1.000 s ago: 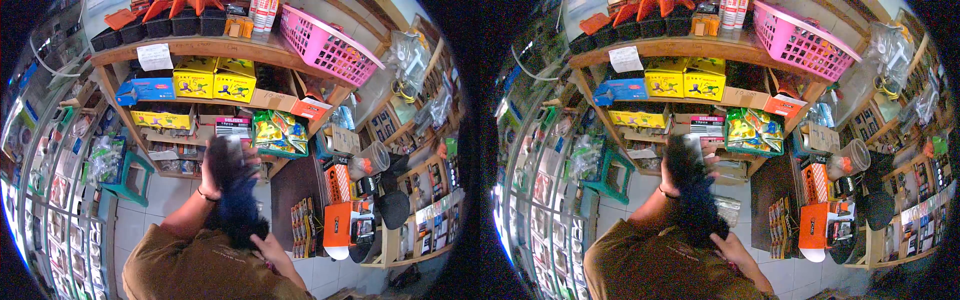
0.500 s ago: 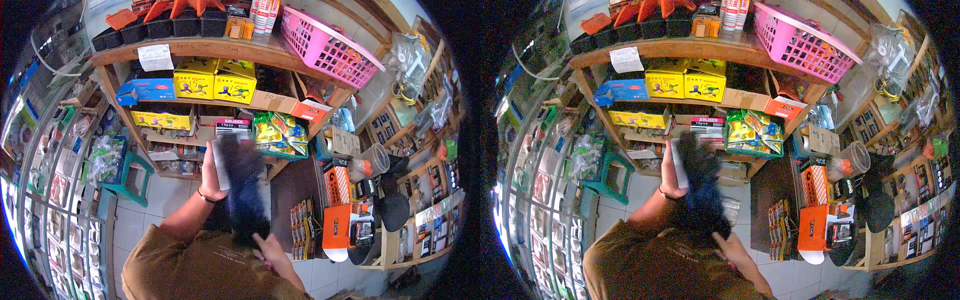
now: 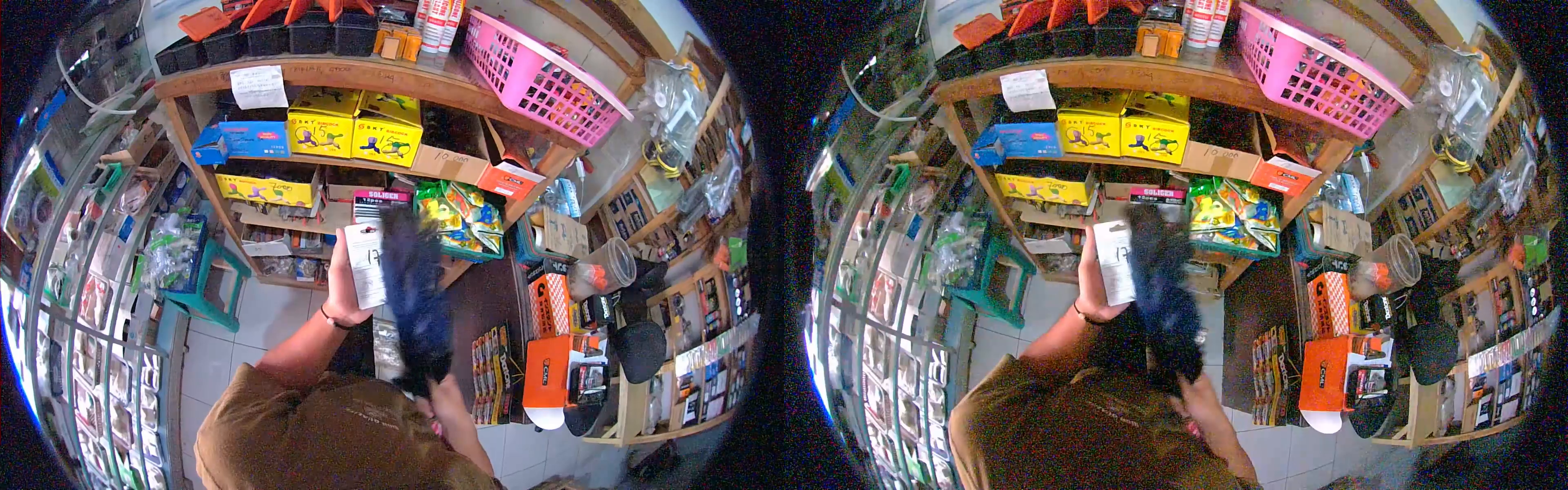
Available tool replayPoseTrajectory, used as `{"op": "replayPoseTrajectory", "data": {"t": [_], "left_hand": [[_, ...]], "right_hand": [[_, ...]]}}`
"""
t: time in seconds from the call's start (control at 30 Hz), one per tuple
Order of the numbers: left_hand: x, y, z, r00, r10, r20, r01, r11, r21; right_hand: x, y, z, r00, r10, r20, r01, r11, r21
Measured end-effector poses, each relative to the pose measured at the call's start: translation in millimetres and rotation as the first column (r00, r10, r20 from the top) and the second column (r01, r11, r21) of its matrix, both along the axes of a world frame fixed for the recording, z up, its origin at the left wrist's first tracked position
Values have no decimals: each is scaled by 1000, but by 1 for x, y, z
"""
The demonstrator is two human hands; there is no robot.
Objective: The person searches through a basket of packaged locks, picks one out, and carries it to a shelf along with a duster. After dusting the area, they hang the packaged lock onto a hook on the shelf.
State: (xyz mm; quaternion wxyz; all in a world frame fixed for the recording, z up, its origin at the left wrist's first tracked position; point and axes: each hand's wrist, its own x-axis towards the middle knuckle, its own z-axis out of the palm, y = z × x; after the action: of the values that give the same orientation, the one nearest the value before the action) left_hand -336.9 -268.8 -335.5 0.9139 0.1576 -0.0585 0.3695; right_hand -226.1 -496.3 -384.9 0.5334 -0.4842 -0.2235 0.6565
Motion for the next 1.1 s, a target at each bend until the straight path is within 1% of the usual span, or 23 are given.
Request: {"op": "replayPoseTrajectory", "data": {"t": [0.07, 0.13, 0.2, 0.23, 0.27, 0.33, 0.37, 0.4, 0.47, 0.5, 0.53, 0.6, 0.67, 0.73, 0.77, 0.8, 0.87, 0.9, 0.93, 1.0, 1.03, 1.07, 1.1], "left_hand": [[1, -8, 7, 993, -116, -25, 118, 987, 110], [8, 4, -2, 982, -186, -18, 186, 979, 85], [7, -5, 9, 996, 75, -49, -81, 990, -114], [7, 7, -19, 999, -21, 48, 27, 990, -136], [6, 4, -14, 999, -22, 48, 29, 990, -135], [8, -1, -2, 978, -209, 0, 209, 977, 51], [13, 5, -2, 967, -247, 68, 233, 957, 174], [14, 3, 0, 966, -250, 71, 234, 956, 178], [9, -8, 19, 999, -2, -46, 1, 999, -34], [10, 3, -6, 959, -170, 229, 165, 985, 40], [12, 5, -16, 987, -90, 130, 95, 995, -39], [5, -4, 7, 977, -212, 8, 212, 977, 3], [13, 5, -1, 974, -222, 48, 220, 974, 53], [8, 0, 5, 998, 36, -61, -41, 996, -80], [4, 1, 9, 931, -170, 323, 183, 983, -10], [6, -5, 15, 998, 10, -66, -14, 998, -63], [5, 2, -2, 986, -161, -31, 164, 980, 109], [11, 11, -18, 977, -213, 9, 211, 973, 88], [11, 9, -10, 977, -214, 11, 212, 973, 91], [5, 0, 9, 996, 24, -90, -29, 998, -56], [5, 3, 3, 999, -18, -37, 18, 1000, -9], [8, 3, 7, 901, -210, 380, 195, 978, 76], [5, 2, 6, 962, -191, 196, 172, 979, 111]], "right_hand": [[-31, 5, 15, 907, 70, 416, -44, 996, -72], [-19, 3, 7, 936, 68, 345, -31, 993, -111], [2, -3, 0, 985, -148, 84, 159, 975, -152], [0, -3, 4, 987, -85, 135, 104, 985, -135], [-9, -1, 14, 987, -87, 136, 105, 985, -134], [-34, 4, 33, 954, 1, 298, 63, 977, -205], [-33, 2, 10, 891, -101, 442, 27, 985, 169], [-26, 2, 11, 889, -104, 445, 29, 985, 172], [-4, 0, 19, 977, -199, 74, 208, 967, -149], [3, -7, -3, 982, -176, -69, 175, 984, -17], [-6, -3, 6, 983, -171, -71, 170, 985, -17], [-33, 7, 32, 946, 19, 323, 75, 958, -276], [-26, 3, 22, 940, 81, 330, -17, 981, -191], [-14, 5, 27, 961, -106, 255, 166, 960, -225], [-12, 6, 26, 974, -175, 144, 205, 952, -226], [-18, 6, 23, 974, -175, 142, 205, 952, -229], [-36, 6, 12, 918, -46, 394, 34, 999, 37], [-25, 2, 8, 897, 124, 424, -99, 992, -81], [-18, 3, 13, 896, 122, 428, -98, 992, -78], [-7, 5, 26, 967, -64, 246, 160, 904, -395], [16, -12, -19, 988, 19, -150, -27, 998, -48], [3, -6, -9, 988, 23, -152, -31, 998, -49], [-19, 1, 2, 986, 7, 165, -10, 1000, 16]]}}
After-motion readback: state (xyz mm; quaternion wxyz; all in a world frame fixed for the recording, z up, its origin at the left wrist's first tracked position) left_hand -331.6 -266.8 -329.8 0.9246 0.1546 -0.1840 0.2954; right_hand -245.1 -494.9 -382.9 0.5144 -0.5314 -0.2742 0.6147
